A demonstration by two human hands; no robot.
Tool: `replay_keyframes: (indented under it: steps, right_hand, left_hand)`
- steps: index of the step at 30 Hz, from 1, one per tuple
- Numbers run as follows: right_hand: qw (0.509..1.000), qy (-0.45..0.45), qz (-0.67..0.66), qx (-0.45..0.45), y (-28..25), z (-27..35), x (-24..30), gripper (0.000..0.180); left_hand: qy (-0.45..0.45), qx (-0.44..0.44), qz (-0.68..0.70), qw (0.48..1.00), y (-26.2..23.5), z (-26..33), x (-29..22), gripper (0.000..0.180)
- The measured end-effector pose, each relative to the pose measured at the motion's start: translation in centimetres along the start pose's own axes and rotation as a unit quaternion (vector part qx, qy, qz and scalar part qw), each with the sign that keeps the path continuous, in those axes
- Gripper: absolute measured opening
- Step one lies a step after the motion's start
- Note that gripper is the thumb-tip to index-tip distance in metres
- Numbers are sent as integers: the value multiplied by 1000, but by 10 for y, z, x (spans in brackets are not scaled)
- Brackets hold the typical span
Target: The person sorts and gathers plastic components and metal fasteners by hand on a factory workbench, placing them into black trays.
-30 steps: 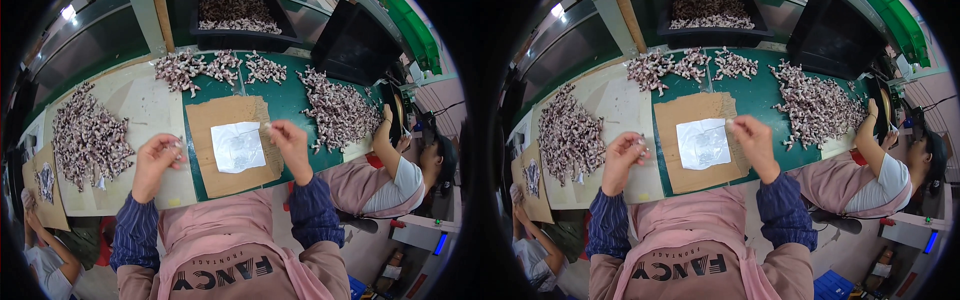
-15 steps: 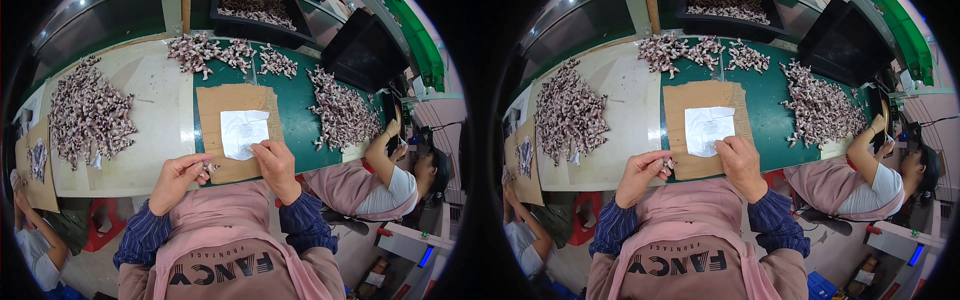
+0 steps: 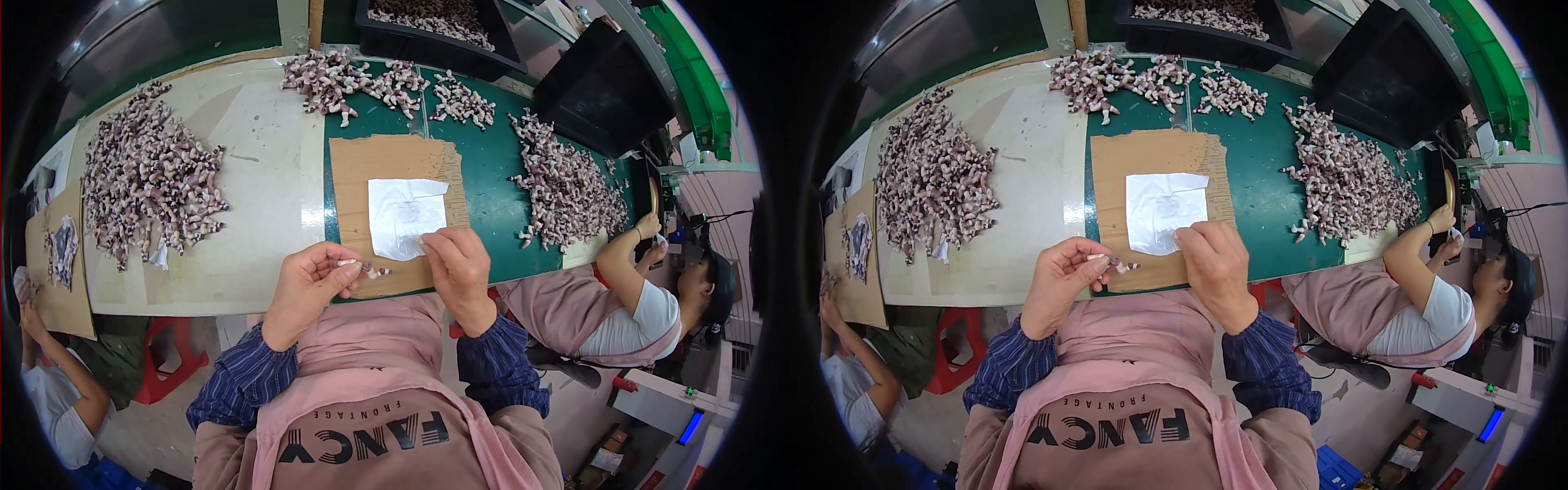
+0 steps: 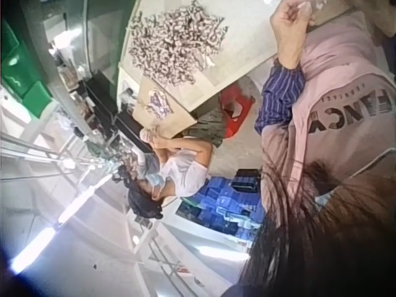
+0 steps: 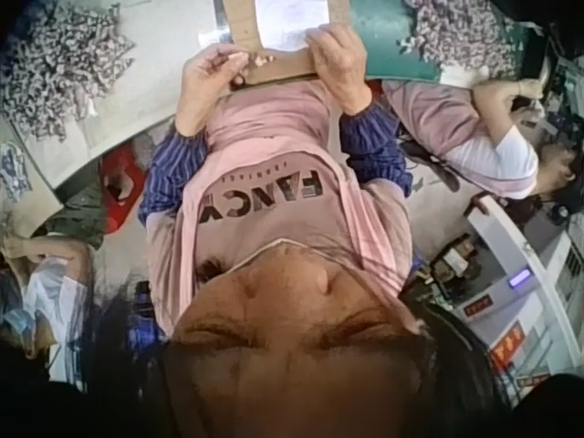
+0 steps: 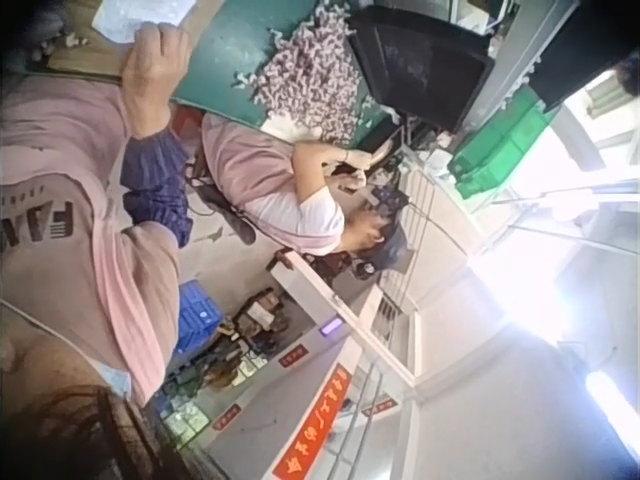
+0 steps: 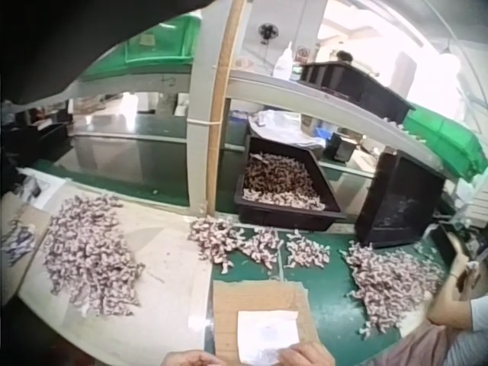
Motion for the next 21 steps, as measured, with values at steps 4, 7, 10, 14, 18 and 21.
replay_keyframes:
  steps: [4,7,10,14,18,21]
  right_hand:
    - [997,40,-54,-36,-3,7,-11,21]
    - [970,108,-202,-78,-15,6,4,21]
    - [971,88,-216,-56,-11,7,25,23]
    - [970,94,-219,-43,0,11,26,24]
    - [976,75,-201,-48,-1,10,28,24]
    - [974,70,-209,-46,0,10,28,25]
  left_hand:
    - [1,-10,-10,1000,6,-6,3,15]
    - [15,-30,-26,999,7,-6,5,15]
    - [22,-26,-22,999,11,-8,3,16]
    - [20,-31,-30,999,13,-7,3,16]
    - [23,-32,-49,998,15,-6,1,15]
    - [16,-37,-51,998,16,-5,1,15]
Point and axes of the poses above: each hand's wrist, its own z-axis away from the middle knuckle, its own y-axis out of the palm, x = y × z, the point moved 9 cm from there along -z, towards the middle knuckle, and after that the axes turned 1 degree about -z, right-handed, at the moved point
